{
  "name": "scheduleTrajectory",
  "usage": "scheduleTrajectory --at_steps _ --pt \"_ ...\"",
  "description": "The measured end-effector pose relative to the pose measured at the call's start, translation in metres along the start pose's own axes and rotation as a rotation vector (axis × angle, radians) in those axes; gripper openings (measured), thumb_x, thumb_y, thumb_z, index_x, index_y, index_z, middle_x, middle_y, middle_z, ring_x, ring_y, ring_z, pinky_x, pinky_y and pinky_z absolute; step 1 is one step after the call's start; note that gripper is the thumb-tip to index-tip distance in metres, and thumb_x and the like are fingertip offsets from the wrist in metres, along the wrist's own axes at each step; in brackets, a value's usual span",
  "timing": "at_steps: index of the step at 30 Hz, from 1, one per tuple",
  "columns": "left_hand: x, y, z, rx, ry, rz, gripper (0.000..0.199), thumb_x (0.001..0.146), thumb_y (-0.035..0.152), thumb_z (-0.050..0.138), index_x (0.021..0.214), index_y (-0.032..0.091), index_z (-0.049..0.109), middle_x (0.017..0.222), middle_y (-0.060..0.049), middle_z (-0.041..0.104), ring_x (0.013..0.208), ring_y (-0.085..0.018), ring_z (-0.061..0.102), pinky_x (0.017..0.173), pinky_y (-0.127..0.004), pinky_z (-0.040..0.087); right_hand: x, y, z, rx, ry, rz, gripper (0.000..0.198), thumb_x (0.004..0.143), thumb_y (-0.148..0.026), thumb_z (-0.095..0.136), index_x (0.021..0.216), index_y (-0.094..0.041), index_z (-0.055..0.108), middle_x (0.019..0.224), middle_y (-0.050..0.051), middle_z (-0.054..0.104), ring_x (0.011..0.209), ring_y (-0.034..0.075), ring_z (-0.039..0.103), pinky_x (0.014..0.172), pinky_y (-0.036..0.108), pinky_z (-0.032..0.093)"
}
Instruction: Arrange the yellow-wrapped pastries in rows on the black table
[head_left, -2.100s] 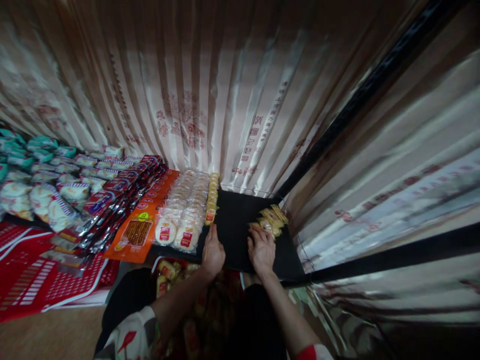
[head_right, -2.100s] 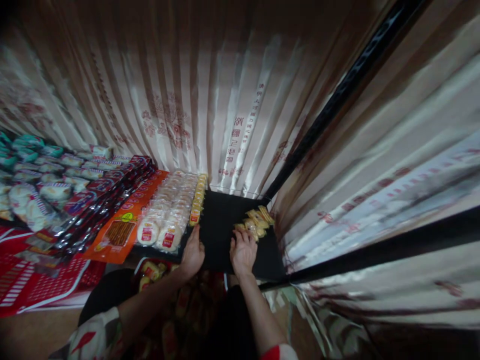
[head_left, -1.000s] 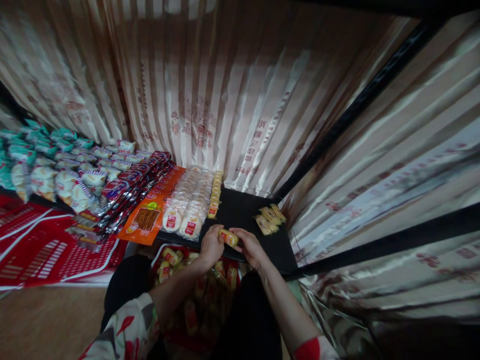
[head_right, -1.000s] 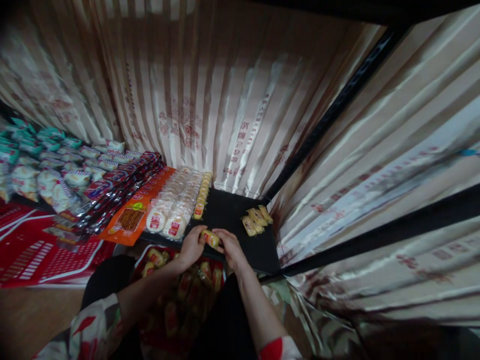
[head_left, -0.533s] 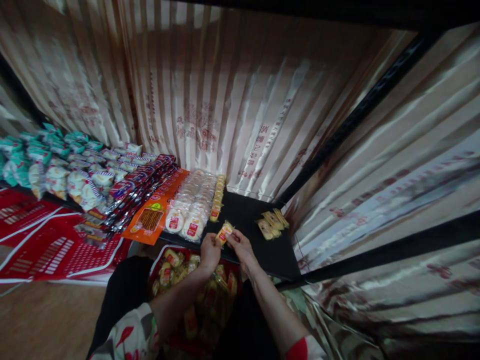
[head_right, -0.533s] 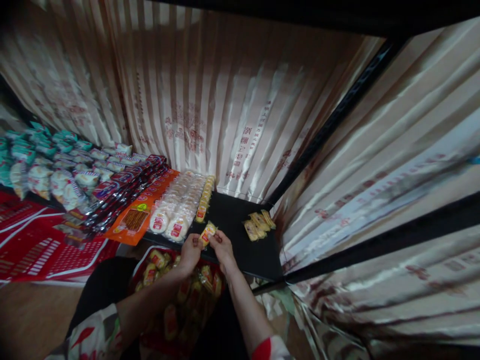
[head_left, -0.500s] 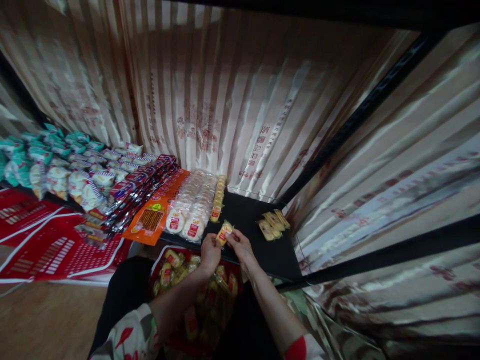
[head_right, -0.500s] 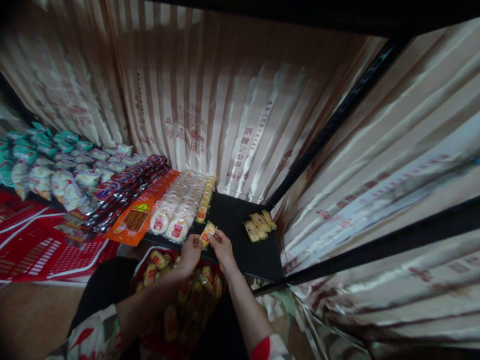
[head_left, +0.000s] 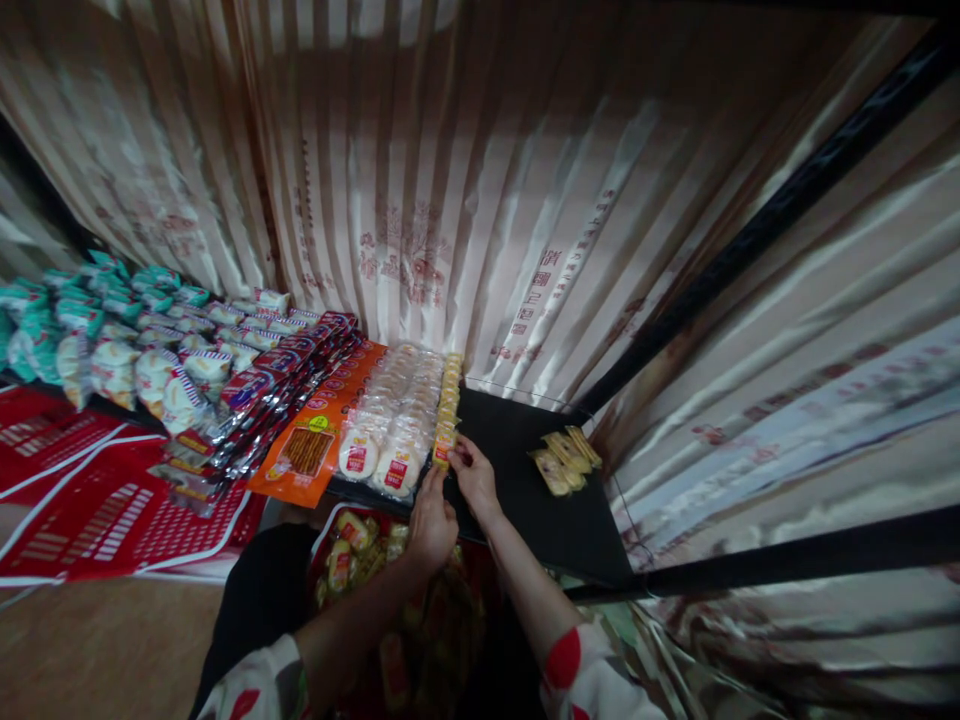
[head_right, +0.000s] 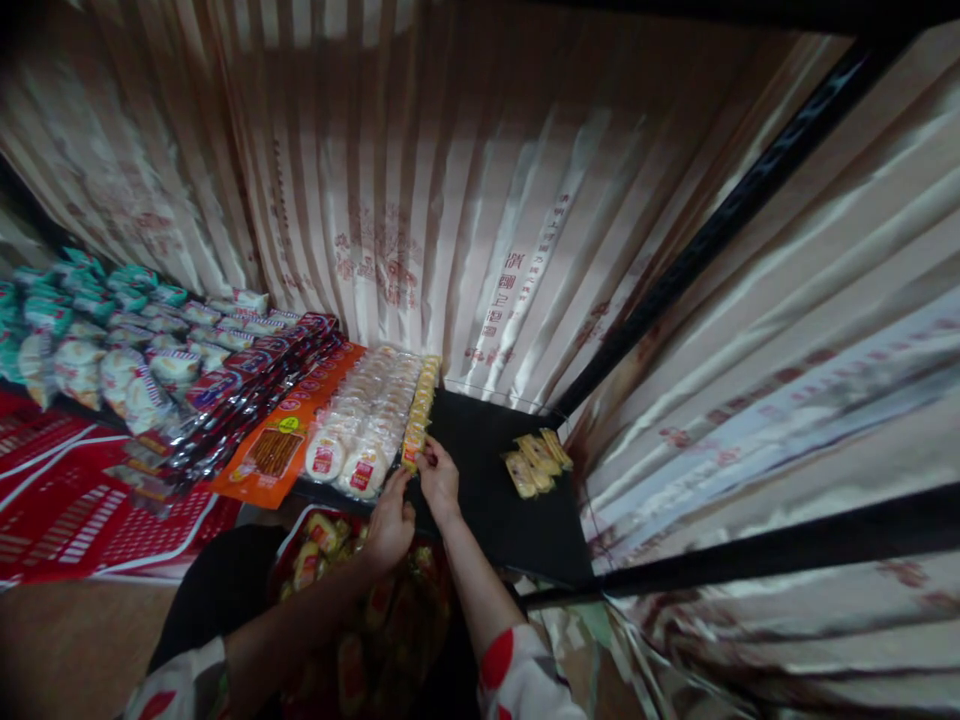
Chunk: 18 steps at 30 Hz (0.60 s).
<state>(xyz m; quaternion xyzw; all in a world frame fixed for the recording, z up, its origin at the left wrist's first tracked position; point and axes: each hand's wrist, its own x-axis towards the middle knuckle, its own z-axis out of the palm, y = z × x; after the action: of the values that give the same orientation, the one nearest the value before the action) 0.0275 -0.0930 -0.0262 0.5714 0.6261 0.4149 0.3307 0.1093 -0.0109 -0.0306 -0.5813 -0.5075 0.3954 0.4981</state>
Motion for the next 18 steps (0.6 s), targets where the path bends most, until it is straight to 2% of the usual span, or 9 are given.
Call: scheduleTrajectory --at_steps 3,8,14,18 --pt "0.005 -0.002 0.001 0.016 0.006 0.015 0.063 0.067 -0.002 0.039 0.128 0.007 0.046 0.139 -0.013 0.042 0.130 -0.021 0.037 0.112 -0.037 0.028 0.002 0.006 0.005 -0.047 -0.005 -0.028 0.041 0.067 -0.025 0.059 0.107 -0.018 0.062 0.087 0.003 0.066 0.078 0.016 0.062 0.077 0.030 0.051" --pt "0.014 -0.006 0.003 0.018 -0.004 0.016 0.064 0.065 -0.002 0.039 0.128 0.004 0.046 0.138 -0.016 0.043 0.130 -0.022 0.037 0.112 -0.036 0.027 0.003 0.013 0.011 -0.188 0.022 -0.095 0.042 0.071 -0.024 0.056 0.113 -0.019 0.059 0.098 0.006 0.064 0.086 0.017 0.062 0.077 0.031 0.053" --pt "0.017 -0.008 0.004 0.013 -0.025 -0.020 0.065 0.064 -0.002 0.039 0.128 0.004 0.047 0.139 -0.015 0.042 0.130 -0.022 0.037 0.113 -0.036 0.026 0.006 0.011 0.010 -0.305 0.017 -0.129 0.038 0.074 -0.025 0.056 0.112 -0.020 0.060 0.100 0.007 0.064 0.088 0.018 0.062 0.082 0.034 0.051" --pt "0.015 -0.004 0.001 0.023 -0.030 -0.028 0.062 0.065 -0.002 0.039 0.127 0.005 0.048 0.140 -0.015 0.040 0.131 -0.023 0.037 0.113 -0.037 0.026 0.002 0.015 0.012 -0.283 0.010 -0.119 0.043 0.074 -0.030 0.056 0.116 -0.017 0.057 0.102 0.009 0.064 0.091 0.019 0.062 0.081 0.033 0.051"
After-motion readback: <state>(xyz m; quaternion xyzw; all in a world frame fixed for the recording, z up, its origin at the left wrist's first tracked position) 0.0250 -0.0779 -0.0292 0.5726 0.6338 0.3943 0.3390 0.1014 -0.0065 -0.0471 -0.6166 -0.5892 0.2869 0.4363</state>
